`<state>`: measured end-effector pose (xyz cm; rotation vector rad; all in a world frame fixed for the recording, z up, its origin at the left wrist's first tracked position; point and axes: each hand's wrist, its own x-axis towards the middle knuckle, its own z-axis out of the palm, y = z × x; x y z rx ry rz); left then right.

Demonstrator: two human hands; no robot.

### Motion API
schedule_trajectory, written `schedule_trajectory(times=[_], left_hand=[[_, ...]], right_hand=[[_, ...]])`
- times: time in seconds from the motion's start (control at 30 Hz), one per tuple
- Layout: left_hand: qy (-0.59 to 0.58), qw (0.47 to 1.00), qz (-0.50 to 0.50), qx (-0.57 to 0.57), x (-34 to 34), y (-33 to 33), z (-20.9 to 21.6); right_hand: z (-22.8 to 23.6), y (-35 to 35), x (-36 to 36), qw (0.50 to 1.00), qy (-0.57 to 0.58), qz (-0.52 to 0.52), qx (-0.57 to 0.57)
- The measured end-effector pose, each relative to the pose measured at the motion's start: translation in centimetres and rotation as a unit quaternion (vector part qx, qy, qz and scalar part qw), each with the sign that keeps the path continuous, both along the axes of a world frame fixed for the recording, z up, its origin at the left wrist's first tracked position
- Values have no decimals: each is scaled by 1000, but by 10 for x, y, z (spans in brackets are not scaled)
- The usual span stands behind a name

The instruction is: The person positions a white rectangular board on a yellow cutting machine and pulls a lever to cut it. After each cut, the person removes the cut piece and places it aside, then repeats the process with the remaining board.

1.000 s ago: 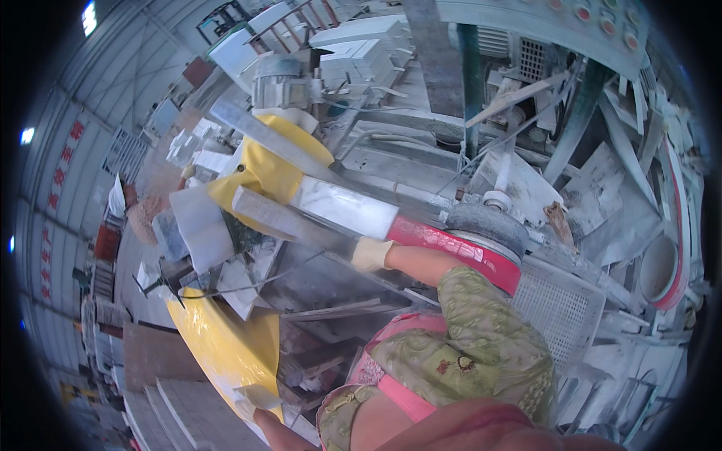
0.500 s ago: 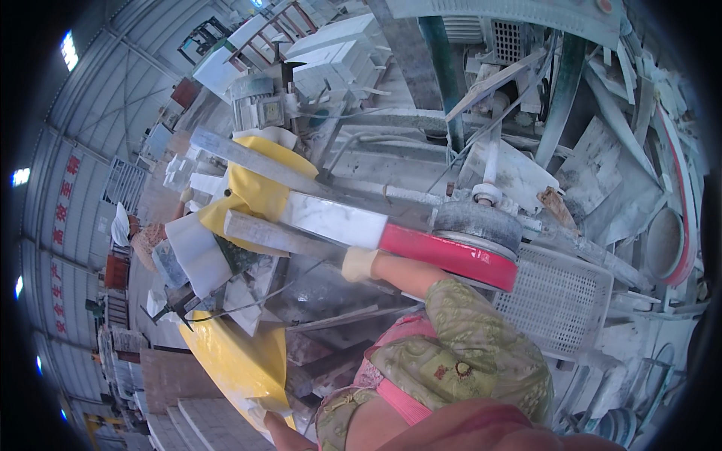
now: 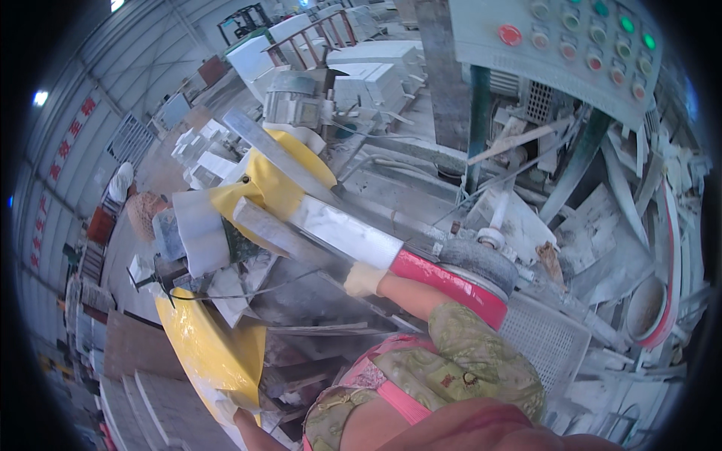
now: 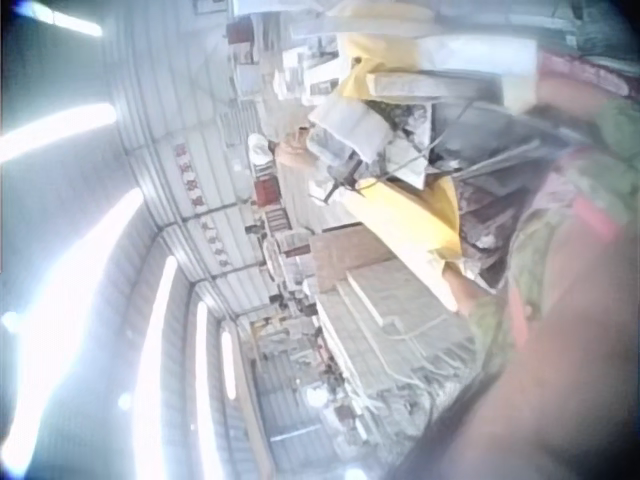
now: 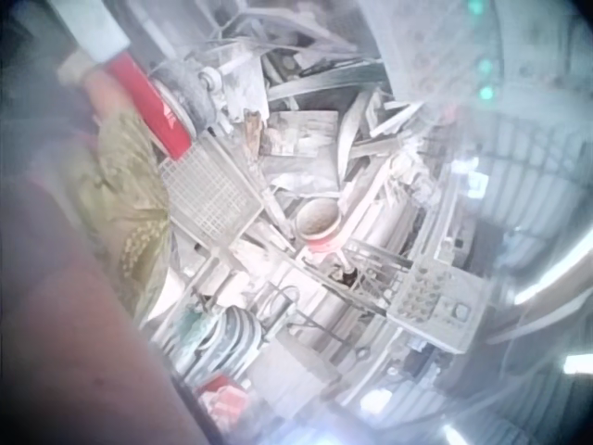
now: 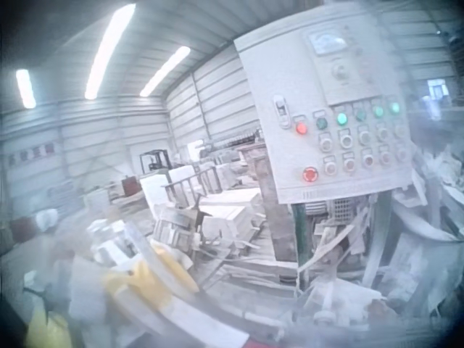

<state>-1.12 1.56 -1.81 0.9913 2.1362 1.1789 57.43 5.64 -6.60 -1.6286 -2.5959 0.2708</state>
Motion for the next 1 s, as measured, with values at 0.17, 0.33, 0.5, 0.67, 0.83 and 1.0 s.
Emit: schedule_trajectory(times=[0.17,0.33,0.5,0.67,0.83,1.0], left_hand=[[-9,1000,-4,15,-3,-5,-4],[-16,1000,2,13,-4,-11,-5],[-34,999,14,34,-1,-18,-5],[-2,1000,22,14,4,-18,3],[36,998,50,17,18,-22,13],[101,993,44,-41,22,-23,24]], right_hand=[[-1,3,1,1000,-10,9,-8],[-3,5,1,999,-38,22,-15],[-7,6,2,999,-26,30,1],[-9,5,3,999,-30,27,2],[-7,4,3,999,-37,32,12],[-3,2,3,999,-22,24,32]])
